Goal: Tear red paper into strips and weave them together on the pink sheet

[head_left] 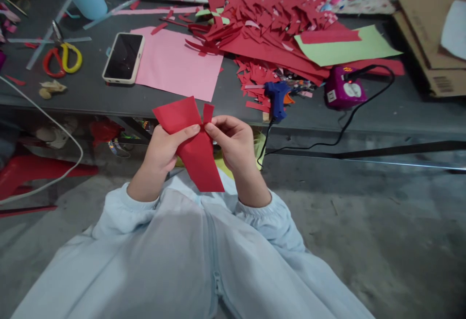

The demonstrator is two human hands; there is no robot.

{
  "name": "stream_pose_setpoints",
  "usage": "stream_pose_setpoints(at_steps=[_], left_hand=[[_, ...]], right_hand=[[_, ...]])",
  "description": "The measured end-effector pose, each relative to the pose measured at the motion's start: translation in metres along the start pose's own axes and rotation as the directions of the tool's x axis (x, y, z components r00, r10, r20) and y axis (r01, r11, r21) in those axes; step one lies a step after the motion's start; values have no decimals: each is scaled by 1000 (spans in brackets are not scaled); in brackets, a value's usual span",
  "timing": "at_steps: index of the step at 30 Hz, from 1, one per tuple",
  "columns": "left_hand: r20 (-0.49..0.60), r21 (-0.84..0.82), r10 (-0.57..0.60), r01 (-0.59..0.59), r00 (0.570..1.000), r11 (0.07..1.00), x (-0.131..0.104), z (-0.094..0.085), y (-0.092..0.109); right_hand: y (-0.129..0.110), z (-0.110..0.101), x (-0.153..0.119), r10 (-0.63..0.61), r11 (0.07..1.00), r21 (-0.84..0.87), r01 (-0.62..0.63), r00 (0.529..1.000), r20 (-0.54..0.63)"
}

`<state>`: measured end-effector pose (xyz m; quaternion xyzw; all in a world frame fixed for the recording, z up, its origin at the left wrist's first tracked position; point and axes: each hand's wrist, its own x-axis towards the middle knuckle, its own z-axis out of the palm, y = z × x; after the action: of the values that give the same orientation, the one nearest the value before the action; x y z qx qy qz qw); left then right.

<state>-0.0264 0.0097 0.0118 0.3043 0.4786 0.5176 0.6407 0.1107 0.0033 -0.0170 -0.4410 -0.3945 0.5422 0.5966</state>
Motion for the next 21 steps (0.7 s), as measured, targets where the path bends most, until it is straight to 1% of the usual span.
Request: stream_pose_setpoints(at_steps=[5,9,12,15,21], left_hand=[[5,-11,-1,1,1000,1000,0,0,1],[0,20,46,-46,999,999,3,-3,1],[-16,25,60,-60,998,998,5,-5,0],[-12,14,64,-64,998,998,6,-5,-1],[-15,-11,81,-82,997,997,7,-6,-2]], right_hand=[[3,-1,0,-55,998,38,55,998,-5],[-1,-6,1,40,998,40,-43,997,72],[-2,-7,1,89,995,46,-94,992,89],[-2,-5,2,76,995,58,-81,994,78],[3,0,1,5,998,56,-7,999,49]])
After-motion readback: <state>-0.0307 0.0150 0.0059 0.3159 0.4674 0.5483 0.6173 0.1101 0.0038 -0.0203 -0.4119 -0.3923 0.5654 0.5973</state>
